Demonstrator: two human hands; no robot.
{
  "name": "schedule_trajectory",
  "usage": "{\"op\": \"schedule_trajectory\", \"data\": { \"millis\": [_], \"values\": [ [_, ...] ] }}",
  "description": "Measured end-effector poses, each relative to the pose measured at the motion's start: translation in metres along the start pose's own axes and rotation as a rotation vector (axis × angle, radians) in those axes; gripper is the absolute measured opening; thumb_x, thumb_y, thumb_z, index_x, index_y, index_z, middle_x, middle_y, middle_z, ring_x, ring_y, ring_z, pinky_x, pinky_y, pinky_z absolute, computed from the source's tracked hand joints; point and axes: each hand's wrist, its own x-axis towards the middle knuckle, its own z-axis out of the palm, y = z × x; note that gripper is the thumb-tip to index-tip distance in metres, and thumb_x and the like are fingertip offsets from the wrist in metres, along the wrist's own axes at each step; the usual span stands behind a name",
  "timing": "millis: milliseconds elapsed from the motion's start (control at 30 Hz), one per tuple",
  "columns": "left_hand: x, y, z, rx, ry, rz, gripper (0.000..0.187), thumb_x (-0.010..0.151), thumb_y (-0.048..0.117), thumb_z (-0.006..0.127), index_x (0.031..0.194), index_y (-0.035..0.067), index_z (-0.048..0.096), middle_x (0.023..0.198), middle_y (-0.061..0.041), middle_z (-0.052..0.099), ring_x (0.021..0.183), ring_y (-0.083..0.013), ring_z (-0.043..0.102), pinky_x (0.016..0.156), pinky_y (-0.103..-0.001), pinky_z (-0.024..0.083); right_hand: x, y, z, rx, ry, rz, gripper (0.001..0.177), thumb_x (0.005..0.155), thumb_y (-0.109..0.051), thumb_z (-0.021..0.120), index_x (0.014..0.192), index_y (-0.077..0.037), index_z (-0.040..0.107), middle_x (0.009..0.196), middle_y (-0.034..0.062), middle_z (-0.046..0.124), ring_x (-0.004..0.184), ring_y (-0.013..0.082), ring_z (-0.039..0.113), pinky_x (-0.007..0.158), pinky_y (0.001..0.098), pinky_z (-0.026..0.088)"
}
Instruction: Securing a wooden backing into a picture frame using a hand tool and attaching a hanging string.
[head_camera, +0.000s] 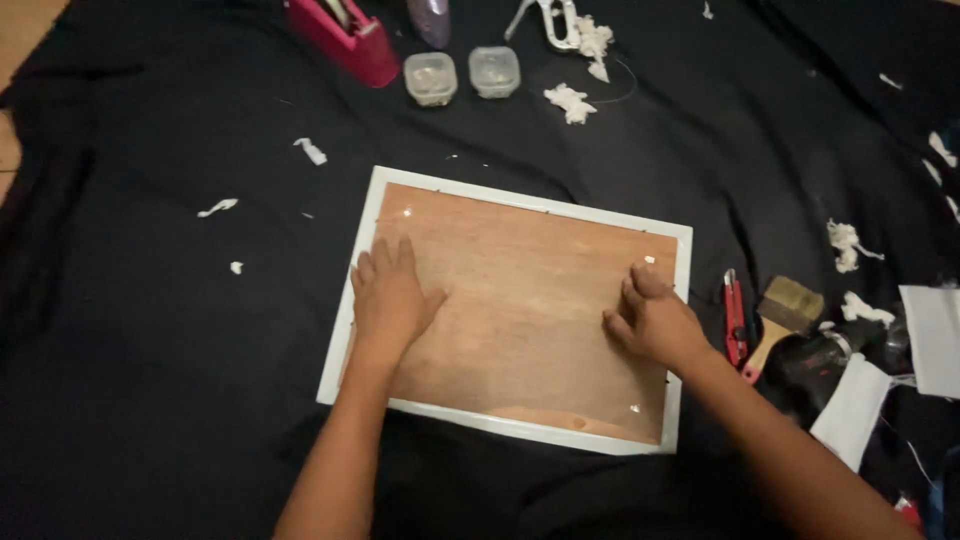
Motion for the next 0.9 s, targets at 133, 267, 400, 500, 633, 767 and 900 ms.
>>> {"op": "schedule_trajectory", "data": {
  "millis": [133, 267, 400, 500, 633, 767, 900],
  "values": [
    [-0.014, -0.017, 0.011, 0.083, -0.076, 0.005, 0.095, 0.084, 0.060, 0.072, 0.159, 0.014, 0.037, 0.161, -0.021, 0.028, 0.149, -0.0455, 0.024, 0.115, -0.070, 0.023, -0.001, -0.018, -0.019, 0.028, -0.162, 0.054, 0.094, 0.085, -0.065, 0.062, 0.150, 0.001, 0.048, 0.164, 0.0211, 0.036, 0.149, 0.0391, 0.039, 0.122, 0.0470, 0.035],
    [-0.016, -0.014, 0.008, 0.109, -0.155, -0.017, 0.096, 0.080, 0.051, 0.081, 0.158, 0.014, 0.040, 0.162, -0.018, 0.025, 0.148, -0.0424, 0.021, 0.108, -0.075, 0.031, -0.009, -0.015, 0.009, 0.052, -0.126, 0.066, 0.109, 0.082, -0.071, 0.065, 0.155, 0.006, 0.037, 0.169, 0.0235, 0.024, 0.155, 0.0408, 0.025, 0.126, 0.0471, 0.026],
    [-0.024, -0.010, 0.000, 0.131, -0.132, 0.054, 0.098, 0.077, 0.049, 0.085, 0.156, 0.010, 0.043, 0.159, -0.021, 0.030, 0.146, -0.0440, 0.026, 0.103, -0.075, 0.038, -0.021, -0.022, 0.006, 0.075, -0.141, 0.171, 0.103, 0.088, -0.070, 0.058, 0.159, 0.001, 0.032, 0.170, 0.0211, 0.020, 0.157, 0.0359, 0.021, 0.128, 0.0517, 0.018],
    [-0.017, -0.017, 0.006, 0.119, -0.126, 0.089, 0.098, 0.077, 0.047, 0.085, 0.157, 0.008, 0.043, 0.156, -0.023, 0.032, 0.144, -0.0458, 0.026, 0.103, -0.078, 0.036, -0.042, 0.004, 0.006, 0.033, -0.113, 0.125, 0.085, 0.091, -0.058, 0.062, 0.156, -0.007, 0.043, 0.167, 0.0169, 0.027, 0.156, 0.0397, 0.023, 0.126, 0.0514, 0.023],
    [-0.024, -0.016, 0.017, 0.090, -0.074, 0.027, 0.110, 0.072, 0.059, 0.082, 0.161, 0.011, 0.038, 0.165, -0.023, 0.023, 0.152, -0.0480, 0.012, 0.113, -0.076, 0.018, -0.100, 0.066, -0.013, 0.423, 0.392, 0.270, 0.039, 0.088, -0.019, 0.072, 0.126, -0.022, 0.072, 0.104, 0.0113, 0.061, 0.102, 0.0265, 0.061, 0.096, 0.0393, 0.030],
    [-0.055, 0.024, -0.016, -0.061, 0.139, 0.189, 0.110, 0.074, 0.045, 0.084, 0.160, 0.001, 0.033, 0.160, -0.033, 0.021, 0.150, -0.0536, 0.014, 0.118, -0.068, 0.023, -0.134, 0.085, -0.037, 0.611, 0.447, 0.674, 0.049, 0.073, -0.028, 0.086, 0.120, -0.033, 0.077, 0.105, -0.0028, 0.074, 0.104, 0.0199, 0.071, 0.092, 0.0337, 0.054],
    [-0.079, 0.063, 0.016, -0.142, 0.155, 0.460, 0.082, 0.083, 0.040, 0.079, 0.141, -0.012, 0.054, 0.146, -0.037, 0.050, 0.142, -0.0518, 0.041, 0.117, -0.058, 0.031, -0.123, 0.101, 0.023, 1.002, 0.444, 0.757, 0.037, 0.090, -0.021, 0.077, 0.126, -0.012, 0.073, 0.107, 0.0173, 0.074, 0.096, 0.0311, 0.074, 0.084, 0.0388, 0.056]
  ]
}}
